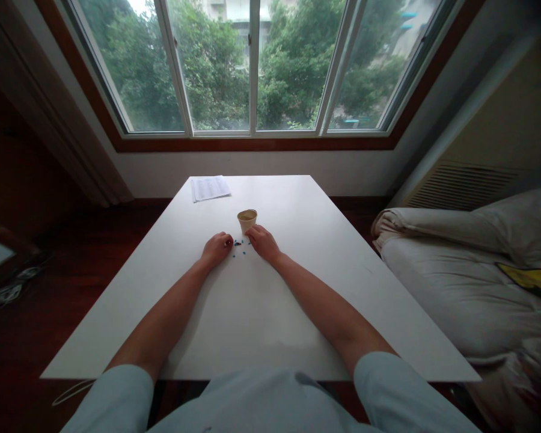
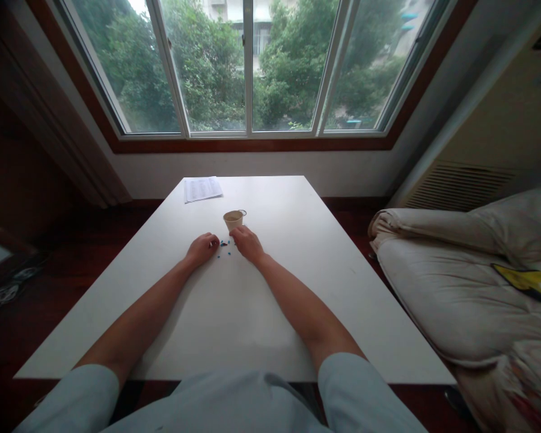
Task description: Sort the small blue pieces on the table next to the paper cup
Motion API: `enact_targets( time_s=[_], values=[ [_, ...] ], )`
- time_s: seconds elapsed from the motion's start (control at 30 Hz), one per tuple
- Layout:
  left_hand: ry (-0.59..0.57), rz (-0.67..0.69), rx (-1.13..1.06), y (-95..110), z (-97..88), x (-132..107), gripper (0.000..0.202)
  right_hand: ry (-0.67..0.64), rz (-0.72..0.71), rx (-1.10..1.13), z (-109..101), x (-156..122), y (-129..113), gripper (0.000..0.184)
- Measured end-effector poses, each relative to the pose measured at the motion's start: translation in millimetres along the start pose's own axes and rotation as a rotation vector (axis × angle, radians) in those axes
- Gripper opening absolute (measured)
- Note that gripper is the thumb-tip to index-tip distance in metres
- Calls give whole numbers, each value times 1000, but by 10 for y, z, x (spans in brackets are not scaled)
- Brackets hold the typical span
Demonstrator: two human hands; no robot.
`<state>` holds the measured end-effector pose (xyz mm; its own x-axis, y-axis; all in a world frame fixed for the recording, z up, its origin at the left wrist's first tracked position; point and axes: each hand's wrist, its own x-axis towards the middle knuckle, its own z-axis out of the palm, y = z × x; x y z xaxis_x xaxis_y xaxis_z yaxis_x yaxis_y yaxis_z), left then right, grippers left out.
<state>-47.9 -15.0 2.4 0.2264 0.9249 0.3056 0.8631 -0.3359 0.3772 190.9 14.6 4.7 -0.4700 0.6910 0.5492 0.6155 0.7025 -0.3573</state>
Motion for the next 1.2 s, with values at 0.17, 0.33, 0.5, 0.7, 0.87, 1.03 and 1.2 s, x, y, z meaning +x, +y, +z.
enact_targets(
  time_s=[0.17, 0.33, 0.5, 0.7, 0.87, 1.03, 1.2],
  values=[
    [24, -29, 57, -29, 12, -11, 17, 31, 24, 42, 11, 17, 17, 21],
    [38, -67, 59, -83, 23, -9, 20, 102, -18, 48, 59, 18, 65, 18],
    [19, -77, -29, -129, 25, 2, 36, 128, 3, 85, 65, 25, 81, 16],
    [16, -73, -37, -148, 17, 10, 28, 138, 24, 111, 31, 23, 65, 21],
    [75, -90, -89, -192, 51, 24, 29, 148, 23, 125, 1, 7, 60, 19],
    [180, -150, -151, -239, 67, 49, 26, 164, 32, 133, -2, 6, 70, 19],
    [266, -292, -128, -329, -15, 74, 26, 181, 44, 105, 9, 16, 83, 16]
  ],
)
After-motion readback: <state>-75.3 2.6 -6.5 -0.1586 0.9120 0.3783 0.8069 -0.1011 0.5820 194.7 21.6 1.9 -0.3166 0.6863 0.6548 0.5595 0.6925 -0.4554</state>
